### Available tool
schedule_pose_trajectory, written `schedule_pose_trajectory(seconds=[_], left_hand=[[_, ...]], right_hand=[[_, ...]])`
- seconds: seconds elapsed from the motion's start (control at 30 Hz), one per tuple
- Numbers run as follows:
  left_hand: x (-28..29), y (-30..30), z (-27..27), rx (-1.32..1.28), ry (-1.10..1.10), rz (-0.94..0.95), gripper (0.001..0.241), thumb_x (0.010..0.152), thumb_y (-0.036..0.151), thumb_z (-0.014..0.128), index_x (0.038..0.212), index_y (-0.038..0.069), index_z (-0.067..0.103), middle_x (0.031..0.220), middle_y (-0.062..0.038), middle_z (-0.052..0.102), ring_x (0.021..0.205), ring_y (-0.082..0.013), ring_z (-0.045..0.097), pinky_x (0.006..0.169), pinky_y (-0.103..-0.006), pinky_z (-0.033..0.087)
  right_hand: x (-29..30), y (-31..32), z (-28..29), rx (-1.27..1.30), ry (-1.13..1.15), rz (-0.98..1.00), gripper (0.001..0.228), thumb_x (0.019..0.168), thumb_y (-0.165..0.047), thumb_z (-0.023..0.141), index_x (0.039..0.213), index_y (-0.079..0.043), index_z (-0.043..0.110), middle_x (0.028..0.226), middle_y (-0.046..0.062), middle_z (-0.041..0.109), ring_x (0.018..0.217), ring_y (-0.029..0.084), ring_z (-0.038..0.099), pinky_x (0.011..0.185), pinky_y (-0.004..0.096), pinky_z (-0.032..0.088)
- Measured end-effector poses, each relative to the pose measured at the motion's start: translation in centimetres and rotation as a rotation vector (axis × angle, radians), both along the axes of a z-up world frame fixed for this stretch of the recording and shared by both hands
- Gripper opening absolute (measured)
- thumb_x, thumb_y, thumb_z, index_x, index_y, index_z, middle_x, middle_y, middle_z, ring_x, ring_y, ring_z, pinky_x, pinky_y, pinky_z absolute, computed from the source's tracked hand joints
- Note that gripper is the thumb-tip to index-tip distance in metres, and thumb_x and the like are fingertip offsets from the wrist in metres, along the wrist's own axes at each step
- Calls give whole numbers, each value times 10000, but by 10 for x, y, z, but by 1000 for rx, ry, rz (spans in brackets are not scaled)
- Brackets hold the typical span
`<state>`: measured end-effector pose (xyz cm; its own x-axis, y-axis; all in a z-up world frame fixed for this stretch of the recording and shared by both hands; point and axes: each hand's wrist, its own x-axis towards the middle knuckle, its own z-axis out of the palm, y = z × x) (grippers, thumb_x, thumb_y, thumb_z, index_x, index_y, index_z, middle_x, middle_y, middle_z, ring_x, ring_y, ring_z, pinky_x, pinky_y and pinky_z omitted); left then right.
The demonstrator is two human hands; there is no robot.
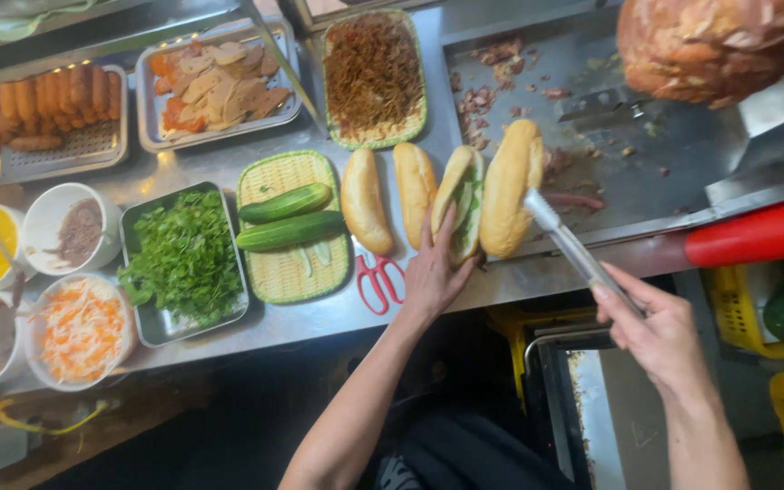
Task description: Preparing several Vietnamese sandwiches (Banh Mi) by cutting the bread and adding various fillings and condiments.
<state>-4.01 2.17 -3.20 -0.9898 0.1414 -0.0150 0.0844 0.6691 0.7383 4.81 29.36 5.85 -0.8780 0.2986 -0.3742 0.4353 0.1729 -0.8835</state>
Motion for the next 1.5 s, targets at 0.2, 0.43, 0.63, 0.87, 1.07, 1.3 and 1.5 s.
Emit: schedule_pose_trajectory(seconds=[0.2, 0.43, 0.63, 0.87, 1.07, 1.3, 1.5], left_hand=[[-4, -36, 39, -162, -53, -184, 1056, 794, 444, 829, 1624, 310, 189, 1651, -284, 160, 1020, -472, 673, 772, -481, 583], [6, -83, 33, 589, -187, 154, 881, 936, 427, 725, 1644, 137, 288, 1544, -202, 548, 1181, -291, 685, 999, -392, 541], [36, -148, 60, 893, -126, 466, 811, 859, 301, 777, 1535, 30, 420, 1394, -133, 600, 1179, -204, 630, 950, -364, 538], [58, -136, 50, 922, -405, 199, 564, 826, 231, 781, 1311, 12, 592, 1008, -135, 696, 748, -240, 678, 593, -341, 548], [25, -44, 84, 617, -244, -316, 588, 776, 285, 780, 1256, 1, 594, 1003, -136, 754, 885, -255, 751, 811, -346, 577], [-38, 192, 171, 341, 456, -895, 791, 726, 475, 841, 1347, 51, 595, 1692, -370, 108, 1589, -530, 143, 1249, -595, 244], [-72, 289, 186, 378, 519, -833, 777, 705, 521, 838, 1315, 84, 637, 1638, -471, 44, 1563, -560, 127, 1277, -571, 259]], right_hand=[[-1, -17, -2, -135, 72, 5, 472, 915, -123, 698, 1384, -76, 660, 708, 13, 599, 498, 42, 439, 418, 216, 343], [-7, -74, -8, -306, 4, 225, 491, 925, -152, 680, 1408, -79, 642, 724, 17, 619, 515, 40, 465, 431, 204, 365], [-28, -129, -20, -252, 35, 208, 455, 935, -239, 683, 1367, -95, 668, 761, 3, 636, 536, 50, 479, 455, 215, 380], [-74, -111, -90, 1079, 406, -159, 402, 778, -390, 816, 1056, -101, 788, 985, 157, 707, 903, 388, 683, 748, 493, 548], [-45, 16, -36, 442, 351, -456, 287, 944, -346, 691, 1077, -103, 768, 846, 54, 711, 740, 161, 683, 674, 314, 552], [-93, 277, 5, -296, 599, -588, 289, 1060, -322, 638, 1094, -43, 707, 867, 39, 678, 691, 120, 621, 590, 253, 487], [-109, 327, 4, -368, 759, -239, 180, 959, -138, 700, 1116, -51, 683, 1022, 33, 733, 902, 182, 721, 796, 333, 601]])
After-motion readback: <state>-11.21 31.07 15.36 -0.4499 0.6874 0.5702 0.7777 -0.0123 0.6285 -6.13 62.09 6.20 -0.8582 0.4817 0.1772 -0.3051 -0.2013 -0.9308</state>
